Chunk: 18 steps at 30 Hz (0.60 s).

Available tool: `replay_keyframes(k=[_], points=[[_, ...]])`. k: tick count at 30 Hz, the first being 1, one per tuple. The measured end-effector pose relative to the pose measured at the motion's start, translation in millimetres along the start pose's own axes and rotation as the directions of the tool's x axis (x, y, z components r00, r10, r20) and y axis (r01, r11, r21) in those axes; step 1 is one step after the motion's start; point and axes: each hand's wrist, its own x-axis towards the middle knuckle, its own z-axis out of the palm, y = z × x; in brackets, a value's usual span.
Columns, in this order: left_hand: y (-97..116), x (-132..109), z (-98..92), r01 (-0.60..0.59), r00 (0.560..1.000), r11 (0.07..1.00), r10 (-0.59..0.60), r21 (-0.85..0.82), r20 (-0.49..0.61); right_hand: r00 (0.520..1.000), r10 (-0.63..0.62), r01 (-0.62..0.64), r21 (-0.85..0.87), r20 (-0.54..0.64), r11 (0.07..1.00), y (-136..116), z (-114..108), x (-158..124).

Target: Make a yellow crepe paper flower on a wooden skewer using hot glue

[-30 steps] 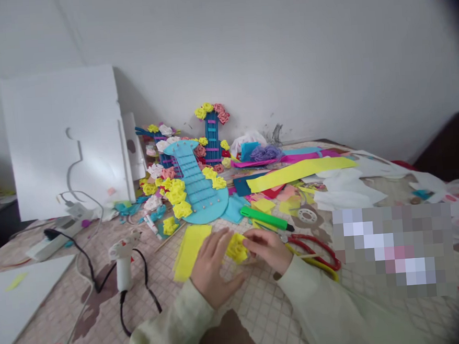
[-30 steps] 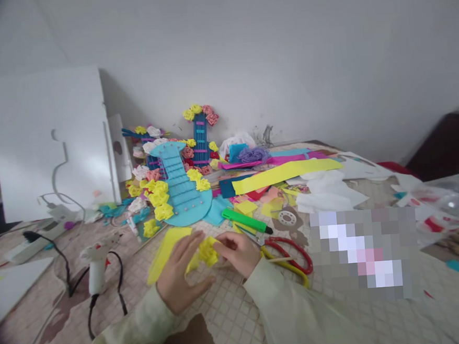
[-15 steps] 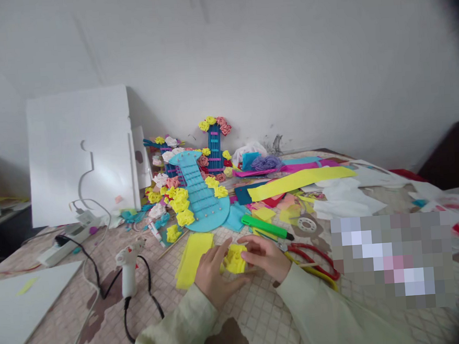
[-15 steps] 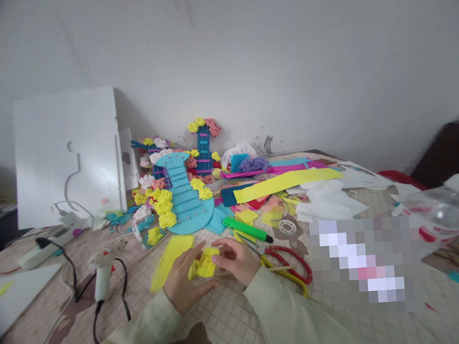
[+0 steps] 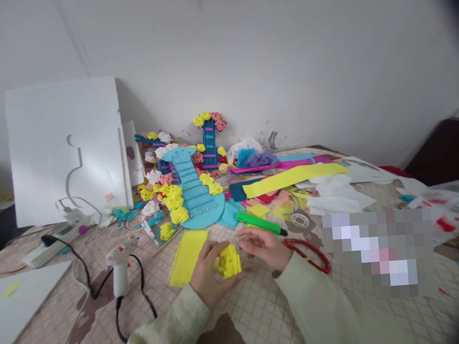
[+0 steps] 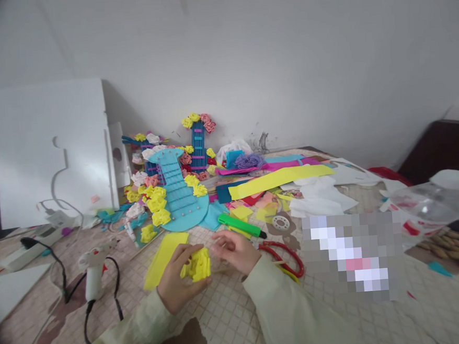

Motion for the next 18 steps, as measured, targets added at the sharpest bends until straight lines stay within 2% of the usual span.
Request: replay_keyframes(k=[3,6,8,10,13,15,17,18], points=[[-1,0,-1.0,0.02,1.0,0.999,-0.02,-0.025,-0.01,0.987,-0.048,0.032,-0.107,-0.154,0.994,-2,-18,4],[1,0,-3.2,0.032,0.999,0.992,-0.035,-0.123,-0.022,0.968,-0.069,0.029,-0.163,-0.243,0.986,-1,-31,6],[1,-1,-5.5,0.049,0.998,0.966,-0.055,-0.253,-0.018,0.964,-0.071,0.024,-0.182,-0.258,0.983,0,-32,7],[3,-1,-9.4,0.059,0.998,0.887,-0.061,-0.457,0.01,0.971,-0.064,0.021,-0.184,-0.232,0.983,0,-26,9],[8,-3,-21.2,0.038,0.999,0.659,-0.008,-0.751,0.044,0.992,-0.052,0.032,-0.166,-0.117,0.986,-6,-2,12],[14,-6,-33.9,-0.003,0.998,0.544,0.054,-0.839,0.031,0.998,-0.058,0.055,-0.144,-0.016,0.988,-13,24,16],[19,-10,-48.6,-0.039,0.991,0.516,0.13,-0.855,0.034,0.996,-0.077,0.081,-0.1,0.045,0.992,-22,57,22],[20,-13,-55.6,-0.049,0.985,0.536,0.167,-0.843,0.049,0.995,-0.082,0.086,-0.072,0.053,0.994,-26,74,24]])
